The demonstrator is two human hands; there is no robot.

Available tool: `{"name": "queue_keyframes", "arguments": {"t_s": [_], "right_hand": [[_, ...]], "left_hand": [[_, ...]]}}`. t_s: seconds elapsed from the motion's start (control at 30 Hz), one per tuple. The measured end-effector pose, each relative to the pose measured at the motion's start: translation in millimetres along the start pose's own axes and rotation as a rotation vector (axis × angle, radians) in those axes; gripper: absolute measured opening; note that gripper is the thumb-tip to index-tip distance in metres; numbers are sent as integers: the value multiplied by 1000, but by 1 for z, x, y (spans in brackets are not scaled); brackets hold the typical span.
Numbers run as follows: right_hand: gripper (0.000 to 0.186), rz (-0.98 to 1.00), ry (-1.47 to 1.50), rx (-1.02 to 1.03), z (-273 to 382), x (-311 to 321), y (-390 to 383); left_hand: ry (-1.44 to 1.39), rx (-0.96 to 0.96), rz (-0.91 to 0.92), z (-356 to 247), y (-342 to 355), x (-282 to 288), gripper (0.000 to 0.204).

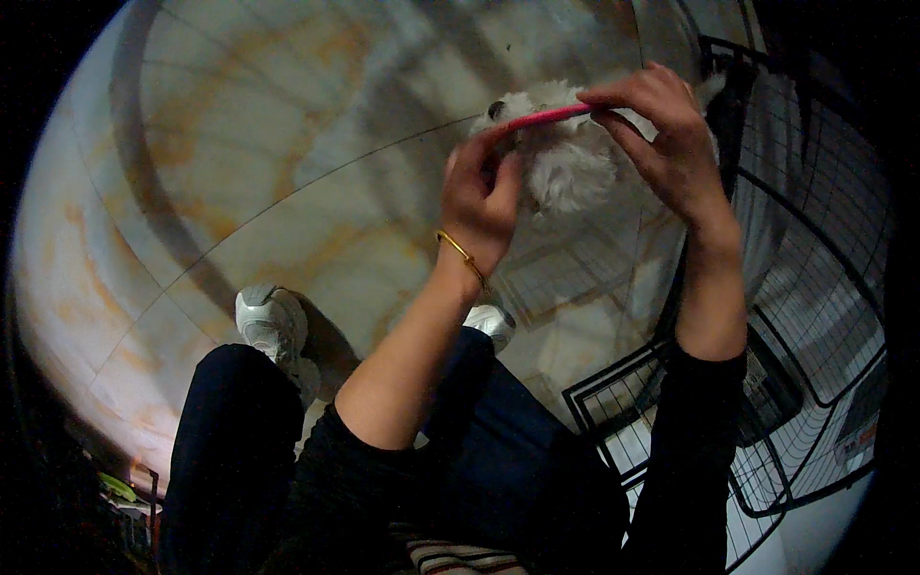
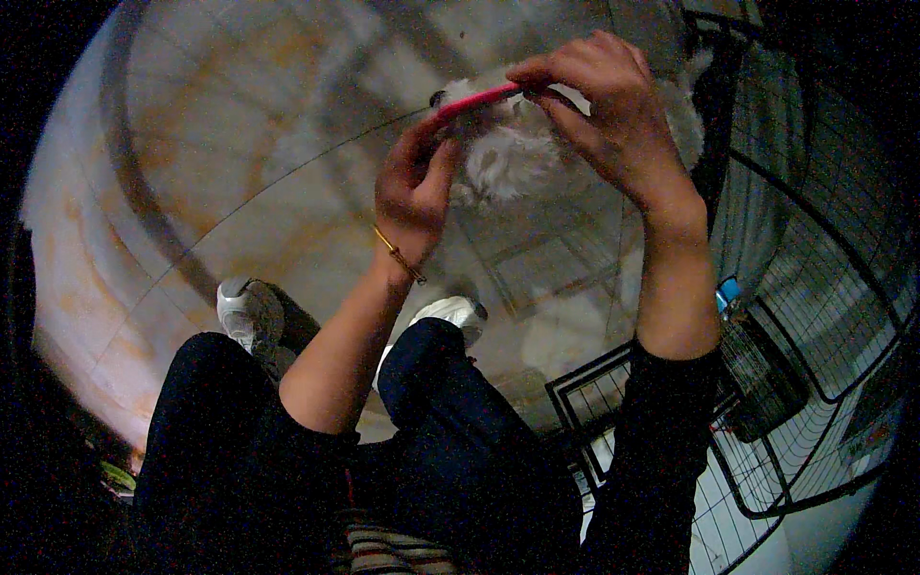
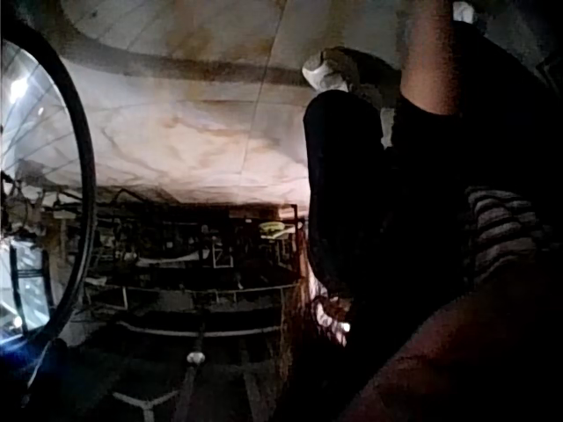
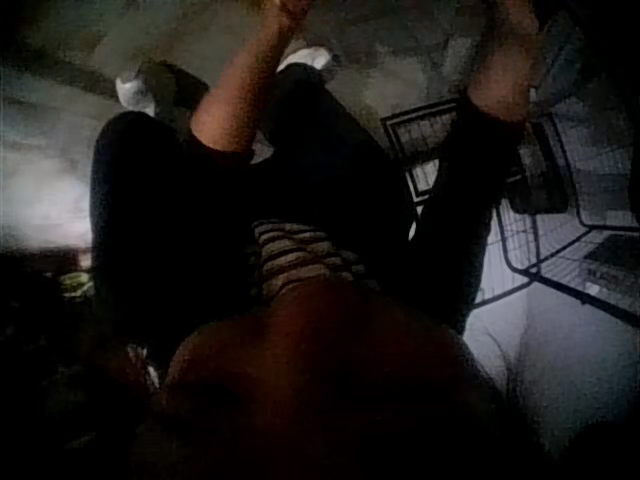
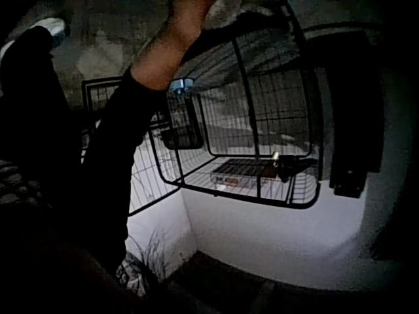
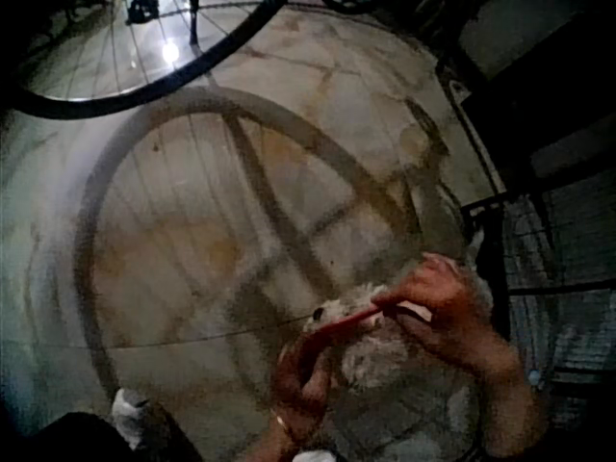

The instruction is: The person opens a wire cage and brushes a small white dog with a pink brush. The person sits on the floor and continues brushing the dog's fur.

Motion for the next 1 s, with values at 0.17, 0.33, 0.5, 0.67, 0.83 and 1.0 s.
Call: {"name": "queue_keyframes", "arguments": {"t_s": [0.17, 0.33, 0.5, 0.67, 0.83, 1.0], "right_hand": [[18, -39, 32, -16, -4, 0, -1], [19, -85, 132, -62, 2, 14, -6], [20, -10, 113, 26, 13, 27, -23], [21, 60, -25, 79, 22, 18, -18], [23, -6, 26, 60, 25, 14, -9], [24, -95, 57, 66, 22, 14, -7]], "left_hand": [[-121, 50, 20, -2, 6, -10, 27], [-104, 84, 19, -5, 8, -10, 26], [80, 79, -11, -17, 9, -1, 19], [42, 107, -45, -20, 11, 5, 19], [19, 178, -23, -22, 14, 8, 20], [-81, 175, -23, -21, 14, 9, 18]]}}
Point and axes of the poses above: each hand's wrist, its own y-axis towards the middle knuckle, its own x-axis out of the back of the hand, z = x × y, the point moved 4 cm from there along y, towards the middle knuckle, and after that the axes turned 10 degrees about -x, right-handed, at the moved point
